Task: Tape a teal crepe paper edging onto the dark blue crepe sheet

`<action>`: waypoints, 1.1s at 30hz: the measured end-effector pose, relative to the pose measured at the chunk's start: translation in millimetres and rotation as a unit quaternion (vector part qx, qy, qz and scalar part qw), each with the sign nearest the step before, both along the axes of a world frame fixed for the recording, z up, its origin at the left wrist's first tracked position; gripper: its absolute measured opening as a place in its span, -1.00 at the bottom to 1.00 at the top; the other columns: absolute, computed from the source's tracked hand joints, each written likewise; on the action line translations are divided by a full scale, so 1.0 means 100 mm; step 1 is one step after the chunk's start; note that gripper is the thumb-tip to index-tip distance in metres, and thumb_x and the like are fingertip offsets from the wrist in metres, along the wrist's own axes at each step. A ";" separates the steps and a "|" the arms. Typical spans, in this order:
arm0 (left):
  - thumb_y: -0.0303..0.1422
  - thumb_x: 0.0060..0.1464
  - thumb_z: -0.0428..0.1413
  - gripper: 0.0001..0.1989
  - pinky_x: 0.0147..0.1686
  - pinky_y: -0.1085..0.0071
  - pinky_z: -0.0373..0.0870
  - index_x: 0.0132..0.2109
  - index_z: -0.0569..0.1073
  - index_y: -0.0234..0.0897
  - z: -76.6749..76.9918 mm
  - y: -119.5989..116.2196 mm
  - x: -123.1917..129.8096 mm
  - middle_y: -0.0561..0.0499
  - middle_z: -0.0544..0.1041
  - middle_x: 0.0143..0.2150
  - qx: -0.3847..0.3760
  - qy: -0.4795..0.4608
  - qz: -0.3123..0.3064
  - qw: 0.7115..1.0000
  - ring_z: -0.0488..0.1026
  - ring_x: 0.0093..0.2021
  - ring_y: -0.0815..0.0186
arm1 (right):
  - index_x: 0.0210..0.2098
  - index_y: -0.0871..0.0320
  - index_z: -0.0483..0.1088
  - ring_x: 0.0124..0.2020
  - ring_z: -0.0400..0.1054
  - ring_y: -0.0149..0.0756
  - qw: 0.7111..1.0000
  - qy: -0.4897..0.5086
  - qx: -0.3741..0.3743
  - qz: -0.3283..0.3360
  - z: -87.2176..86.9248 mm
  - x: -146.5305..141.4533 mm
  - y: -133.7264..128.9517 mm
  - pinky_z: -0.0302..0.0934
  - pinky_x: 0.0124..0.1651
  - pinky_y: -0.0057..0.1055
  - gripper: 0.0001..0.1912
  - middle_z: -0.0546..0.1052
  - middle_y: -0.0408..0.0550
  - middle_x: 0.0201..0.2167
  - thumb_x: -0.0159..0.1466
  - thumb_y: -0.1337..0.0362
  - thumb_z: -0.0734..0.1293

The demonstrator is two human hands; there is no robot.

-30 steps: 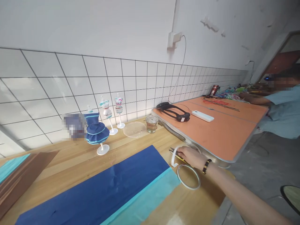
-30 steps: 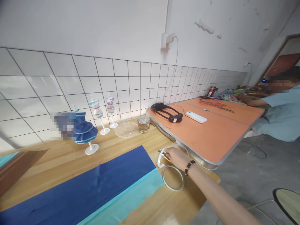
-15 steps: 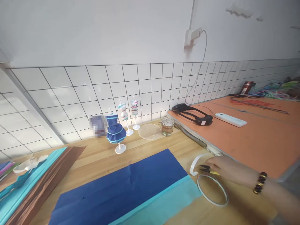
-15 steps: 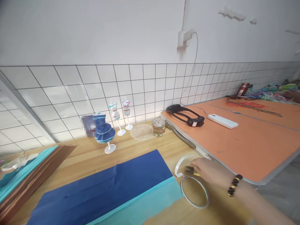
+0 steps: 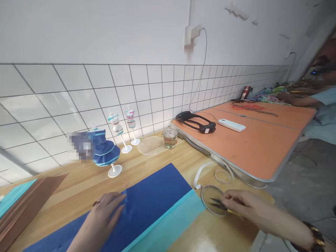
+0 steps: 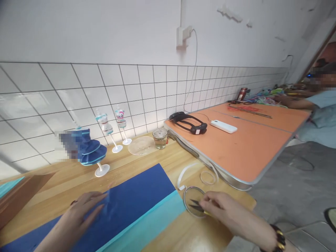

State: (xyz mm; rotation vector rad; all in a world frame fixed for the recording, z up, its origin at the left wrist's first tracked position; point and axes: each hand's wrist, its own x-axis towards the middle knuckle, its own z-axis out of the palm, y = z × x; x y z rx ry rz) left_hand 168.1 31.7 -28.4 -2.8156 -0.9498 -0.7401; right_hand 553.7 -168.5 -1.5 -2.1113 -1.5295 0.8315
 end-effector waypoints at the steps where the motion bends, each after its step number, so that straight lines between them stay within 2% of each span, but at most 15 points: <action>1: -0.24 0.17 -0.09 -0.71 -0.26 0.46 0.45 -0.16 0.51 -0.13 0.02 -0.06 0.22 -0.01 0.54 -0.22 0.000 0.006 -0.024 1.000 0.50 -0.24 0.30 | -0.40 0.12 0.39 -0.48 0.33 -0.32 0.998 0.057 -0.002 -0.002 -0.06 -0.07 -0.05 0.17 -0.44 -0.50 -0.65 0.45 -0.16 -0.53 0.25 0.01 0.15; 3: -0.30 0.14 -0.03 -0.77 -0.24 0.41 0.45 -0.13 0.49 -0.14 0.02 -0.26 0.61 -0.02 0.53 -0.20 0.000 0.026 -0.068 0.997 0.48 -0.22 0.28 | -0.28 0.10 0.42 -0.33 0.39 -0.24 0.986 0.164 0.018 0.013 -0.16 -0.22 -0.14 0.24 -0.30 -0.46 -0.70 0.52 -0.13 -0.39 0.19 0.02 0.24; 5: -0.25 0.00 0.13 -0.76 -0.27 0.33 0.45 -0.15 0.48 -0.15 -0.06 -0.50 0.91 -0.01 0.53 -0.24 0.019 0.055 -0.120 0.991 0.46 -0.24 0.21 | -0.22 0.09 0.43 -0.16 0.39 -0.16 0.973 0.226 0.051 0.014 -0.25 -0.35 -0.21 0.25 -0.13 -0.40 -0.71 0.53 -0.10 -0.23 0.13 0.08 0.30; 7: -0.10 -0.15 0.21 -0.63 -0.27 0.25 0.42 -0.19 0.49 -0.20 -0.19 -0.74 1.11 -0.06 0.54 -0.26 0.064 0.079 -0.145 0.984 0.44 -0.23 0.13 | -0.16 0.07 0.42 -0.11 0.38 -0.15 0.974 0.219 0.050 -0.012 -0.32 -0.46 -0.25 0.24 -0.08 -0.40 -0.69 0.53 -0.11 -0.18 0.08 0.17 0.34; 9: -0.19 -0.09 0.20 -0.69 -0.17 0.21 0.36 -0.17 0.48 -0.20 -0.32 -0.92 1.21 -0.07 0.55 -0.22 0.121 0.090 -0.115 0.982 0.43 -0.18 0.11 | -0.15 0.06 0.42 -0.13 0.39 -0.17 0.982 0.180 0.045 -0.034 -0.35 -0.54 -0.26 0.25 -0.08 -0.43 -0.68 0.54 -0.12 -0.19 0.07 0.24 0.34; 10: -0.30 -0.04 0.17 -0.76 -0.15 0.21 0.33 -0.16 0.48 -0.18 -0.38 -0.98 1.23 -0.07 0.55 -0.22 0.142 0.094 -0.100 0.980 0.43 -0.18 0.13 | -0.14 0.06 0.42 -0.13 0.39 -0.19 0.985 0.163 0.048 -0.041 -0.36 -0.57 -0.25 0.24 -0.07 -0.45 -0.68 0.54 -0.13 -0.18 0.07 0.27 0.33; 12: -0.44 -0.01 0.11 -0.76 -0.12 0.20 0.29 -0.13 0.47 -0.16 -0.45 -1.05 1.23 -0.07 0.55 -0.19 0.164 0.106 -0.063 0.979 0.42 -0.15 0.15 | -0.11 0.06 0.41 -0.10 0.38 -0.21 0.987 0.143 0.062 -0.048 -0.36 -0.60 -0.24 0.23 -0.04 -0.48 -0.66 0.54 -0.13 -0.15 0.08 0.29 0.31; 14: -0.48 -0.01 0.09 -0.71 -0.13 0.19 0.29 -0.11 0.46 -0.13 -0.47 -1.07 1.21 -0.06 0.54 -0.16 0.164 0.119 -0.033 0.979 0.42 -0.15 0.13 | -0.11 0.06 0.41 -0.09 0.38 -0.22 0.987 0.136 0.073 -0.048 -0.35 -0.61 -0.22 0.22 -0.03 -0.49 -0.66 0.53 -0.14 -0.14 0.10 0.30 0.29; 17: -0.51 -0.04 0.07 -0.61 -0.17 0.15 0.30 -0.03 0.43 -0.10 -0.45 -1.05 1.24 -0.07 0.53 -0.13 0.159 0.136 -0.003 0.978 0.42 -0.15 0.08 | -0.15 0.08 0.42 -0.13 0.40 -0.22 0.987 0.134 0.076 -0.042 -0.35 -0.59 -0.20 0.24 -0.06 -0.48 -0.72 0.55 -0.13 -0.20 0.13 0.30 0.26; 20: -0.58 -0.08 0.04 -0.50 -0.21 0.16 0.33 0.04 0.38 -0.16 -0.39 -1.03 1.34 -0.11 0.51 -0.12 0.150 0.148 0.015 0.977 0.41 -0.16 0.08 | -0.15 0.11 0.41 -0.17 0.41 -0.21 0.986 0.143 0.079 -0.038 -0.38 -0.55 -0.20 0.27 -0.09 -0.46 -0.73 0.56 -0.12 -0.26 0.15 0.28 0.26; 23: -0.62 -0.08 0.00 -0.49 -0.29 0.24 0.36 0.05 0.37 -0.23 -0.31 -1.00 1.45 -0.10 0.49 -0.24 0.129 0.153 0.029 0.979 0.42 -0.26 0.17 | -0.14 0.13 0.40 -0.19 0.42 -0.22 0.983 0.135 0.112 -0.053 -0.46 -0.51 -0.22 0.30 -0.13 -0.46 -0.73 0.55 -0.09 -0.23 0.17 0.25 0.26; 26: -0.62 -0.08 0.00 -0.52 -0.35 0.28 0.38 0.04 0.38 -0.28 -0.25 -0.98 1.50 -0.04 0.44 -0.39 0.115 0.161 0.025 0.980 0.42 -0.34 0.21 | -0.11 0.13 0.37 -0.18 0.43 -0.21 0.980 0.061 0.167 -0.083 -0.57 -0.48 -0.25 0.31 -0.13 -0.42 -0.72 0.54 -0.03 -0.20 0.19 0.20 0.25; 28: -0.62 -0.09 0.01 -0.52 -0.37 0.27 0.39 0.03 0.38 -0.30 -0.26 -0.96 1.48 -0.03 0.42 -0.42 0.117 0.164 0.008 0.980 0.42 -0.36 0.20 | -0.12 0.09 0.35 -0.18 0.43 -0.20 0.974 -0.009 0.205 -0.092 -0.64 -0.47 -0.25 0.32 -0.13 -0.38 -0.73 0.53 0.00 -0.19 0.21 0.16 0.23; 30: -0.62 -0.09 0.00 -0.52 -0.40 0.30 0.40 0.03 0.37 -0.30 -0.30 -0.97 1.43 -0.02 0.42 -0.43 0.127 0.156 -0.021 0.979 0.42 -0.38 0.21 | -0.11 0.06 0.33 -0.16 0.43 -0.18 0.969 -0.059 0.227 -0.082 -0.70 -0.45 -0.22 0.33 -0.13 -0.33 -0.73 0.51 0.01 -0.14 0.23 0.14 0.21; 33: -0.64 -0.09 -0.03 -0.52 -0.46 0.37 0.39 0.02 0.37 -0.25 -0.40 -1.01 1.26 0.02 0.44 -0.45 0.137 0.141 -0.035 0.980 0.44 -0.42 0.25 | -0.04 0.04 0.28 -0.16 0.45 -0.15 0.968 -0.100 0.219 -0.066 -0.78 -0.40 -0.17 0.35 -0.15 -0.30 -0.71 0.50 0.01 -0.10 0.25 0.17 0.17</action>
